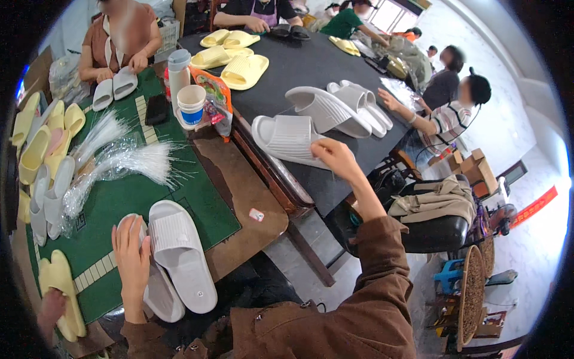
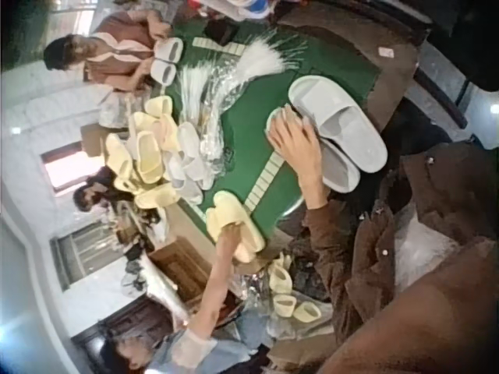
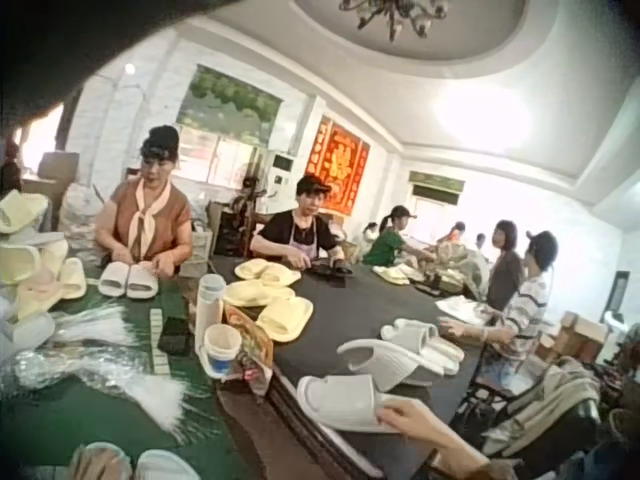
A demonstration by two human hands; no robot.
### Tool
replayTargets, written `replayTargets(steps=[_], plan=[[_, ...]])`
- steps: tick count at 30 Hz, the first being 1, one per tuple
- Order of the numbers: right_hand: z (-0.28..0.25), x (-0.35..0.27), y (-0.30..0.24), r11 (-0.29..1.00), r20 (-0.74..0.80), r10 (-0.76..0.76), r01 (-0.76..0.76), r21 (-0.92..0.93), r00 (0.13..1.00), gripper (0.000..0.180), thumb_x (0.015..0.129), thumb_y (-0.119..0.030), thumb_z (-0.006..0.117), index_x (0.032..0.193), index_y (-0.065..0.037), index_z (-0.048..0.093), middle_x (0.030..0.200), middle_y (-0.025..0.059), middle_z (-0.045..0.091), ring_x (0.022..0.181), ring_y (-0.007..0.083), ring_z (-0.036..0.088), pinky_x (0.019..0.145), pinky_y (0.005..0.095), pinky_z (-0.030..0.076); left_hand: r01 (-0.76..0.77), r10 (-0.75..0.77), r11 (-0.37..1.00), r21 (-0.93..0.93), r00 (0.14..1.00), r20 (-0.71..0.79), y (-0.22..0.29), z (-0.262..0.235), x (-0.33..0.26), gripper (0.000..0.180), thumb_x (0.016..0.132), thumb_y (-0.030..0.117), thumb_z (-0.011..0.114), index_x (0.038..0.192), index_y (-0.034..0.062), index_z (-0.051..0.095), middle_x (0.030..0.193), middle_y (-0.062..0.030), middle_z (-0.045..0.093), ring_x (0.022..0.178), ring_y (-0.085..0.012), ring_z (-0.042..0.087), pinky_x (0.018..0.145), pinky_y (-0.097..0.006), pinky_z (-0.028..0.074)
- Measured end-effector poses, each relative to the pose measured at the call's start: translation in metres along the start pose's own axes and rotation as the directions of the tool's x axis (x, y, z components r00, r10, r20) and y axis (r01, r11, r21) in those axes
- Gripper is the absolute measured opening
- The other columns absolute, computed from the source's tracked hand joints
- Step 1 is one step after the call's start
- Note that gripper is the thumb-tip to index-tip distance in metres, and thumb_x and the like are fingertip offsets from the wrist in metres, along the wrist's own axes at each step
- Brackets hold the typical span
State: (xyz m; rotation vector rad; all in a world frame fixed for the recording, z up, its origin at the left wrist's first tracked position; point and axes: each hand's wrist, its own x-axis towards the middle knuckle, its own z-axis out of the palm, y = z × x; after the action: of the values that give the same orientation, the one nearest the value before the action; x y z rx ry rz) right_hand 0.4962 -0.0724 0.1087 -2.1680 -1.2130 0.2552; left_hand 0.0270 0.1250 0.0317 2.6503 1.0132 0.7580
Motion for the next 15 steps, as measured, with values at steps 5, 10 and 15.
replayTargets(steps=[5,10,15], plan=[[-0.019,0.025,0.059,0.992,-0.269,-0.003,-0.031,-0.122,0.963,0.035,0.083,-0.020,0.061,0.114,-0.003,0.065,0.117,0.0163,0.061,0.105,0.0238,0.059,0.090,0.0339,0.046,-0.002,0.001,1.000,-0.016,0.997,-0.081,0.025,-0.031,-0.045,0.040,0.090,0.011,0.053,0.129,0.0016,0.054,0.142,-0.0185,0.041,0.135,-0.0394,0.034,0.112,-0.055,0.025],[-0.014,0.084,0.086,0.978,-0.264,-0.080,0.024,-0.207,0.961,0.063,0.077,-0.019,0.064,0.137,-0.006,0.051,0.142,0.0214,0.044,0.134,0.0315,0.040,0.107,0.0359,0.036,0.200,-0.201,0.946,-0.256,0.979,0.024,0.049,-0.027,-0.110,0.050,0.085,0.006,0.060,0.133,0.0012,0.050,0.143,-0.0251,0.035,0.135,-0.0443,0.031,0.110,-0.055,0.026],[0.003,0.132,0.082,0.988,-0.338,0.134,-0.153,-0.029,0.931,0.060,0.079,-0.023,0.065,0.134,-0.004,0.051,0.141,0.0204,0.047,0.127,0.0333,0.049,0.105,0.0372,0.038,0.243,-0.208,0.956,-0.162,0.956,0.207,0.080,-0.013,-0.111,0.061,0.082,0.012,0.068,0.139,0.0107,0.048,0.145,-0.0322,0.025,0.136,-0.0499,0.024,0.111,-0.058,0.021]])
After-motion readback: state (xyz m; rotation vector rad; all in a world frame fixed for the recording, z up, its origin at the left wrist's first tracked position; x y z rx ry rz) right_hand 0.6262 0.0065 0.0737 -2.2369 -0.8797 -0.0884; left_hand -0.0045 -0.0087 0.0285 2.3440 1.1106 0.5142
